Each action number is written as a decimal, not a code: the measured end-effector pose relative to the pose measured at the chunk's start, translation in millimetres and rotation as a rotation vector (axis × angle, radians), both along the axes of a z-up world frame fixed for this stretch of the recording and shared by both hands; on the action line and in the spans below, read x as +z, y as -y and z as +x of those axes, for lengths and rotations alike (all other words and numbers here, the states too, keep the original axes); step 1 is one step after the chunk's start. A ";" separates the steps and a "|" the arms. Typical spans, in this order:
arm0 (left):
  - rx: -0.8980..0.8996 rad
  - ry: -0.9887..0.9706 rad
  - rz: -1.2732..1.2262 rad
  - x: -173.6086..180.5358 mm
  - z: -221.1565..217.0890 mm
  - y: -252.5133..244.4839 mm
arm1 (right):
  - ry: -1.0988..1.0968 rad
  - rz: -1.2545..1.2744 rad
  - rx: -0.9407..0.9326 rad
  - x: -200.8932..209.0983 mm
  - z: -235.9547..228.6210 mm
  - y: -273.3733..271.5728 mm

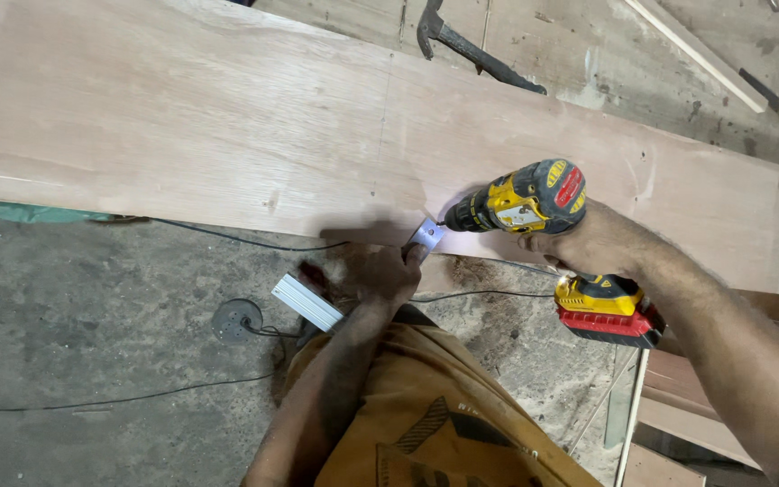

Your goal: The person drills a series of holes into a large wooden plank using a power drill, using a square and a metal bracket to mark or guide the positions.

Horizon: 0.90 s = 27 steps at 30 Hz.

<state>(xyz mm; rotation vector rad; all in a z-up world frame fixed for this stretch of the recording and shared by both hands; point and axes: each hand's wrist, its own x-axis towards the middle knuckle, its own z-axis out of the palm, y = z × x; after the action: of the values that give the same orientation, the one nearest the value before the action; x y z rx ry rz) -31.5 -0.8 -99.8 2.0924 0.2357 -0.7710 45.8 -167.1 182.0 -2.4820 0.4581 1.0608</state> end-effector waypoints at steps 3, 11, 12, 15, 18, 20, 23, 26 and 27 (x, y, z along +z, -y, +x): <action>-0.016 -0.003 0.021 7.4 2.0 -3.1 | 0.016 0.003 0.022 6.7 6.4 -9.9; -0.031 0.023 -0.052 4.1 1.9 -5.1 | 0.043 0.063 -0.043 2.9 2.0 -3.3; -0.048 0.022 -0.050 0.8 3.3 -4.6 | 0.070 0.088 -0.079 4.0 2.1 -2.0; -0.066 0.018 -0.017 -2.5 2.1 -2.6 | 0.094 0.133 -0.159 7.5 -3.4 -7.9; -0.062 0.029 -0.013 2.5 -0.1 -2.9 | 0.103 0.207 -0.266 -3.3 -11.0 6.1; -0.036 0.030 -0.025 7.5 -1.4 -3.9 | 0.113 0.202 -0.242 -2.0 -12.7 5.8; -0.005 0.029 -0.042 19.0 -2.1 -8.1 | 0.132 0.242 -0.251 -4.9 -17.1 9.3; -0.001 0.027 -0.043 11.5 -4.0 -7.1 | 0.147 0.288 -0.284 -2.8 -22.3 7.3; 0.001 0.029 -0.039 5.6 -4.4 -5.4 | 0.151 0.290 -0.282 -0.7 -23.6 5.5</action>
<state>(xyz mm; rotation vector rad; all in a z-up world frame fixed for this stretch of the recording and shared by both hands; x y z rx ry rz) -36.0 4.7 -94.3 2.0651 0.2051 -0.7388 22.2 -172.6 181.3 -2.1470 0.5456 0.7620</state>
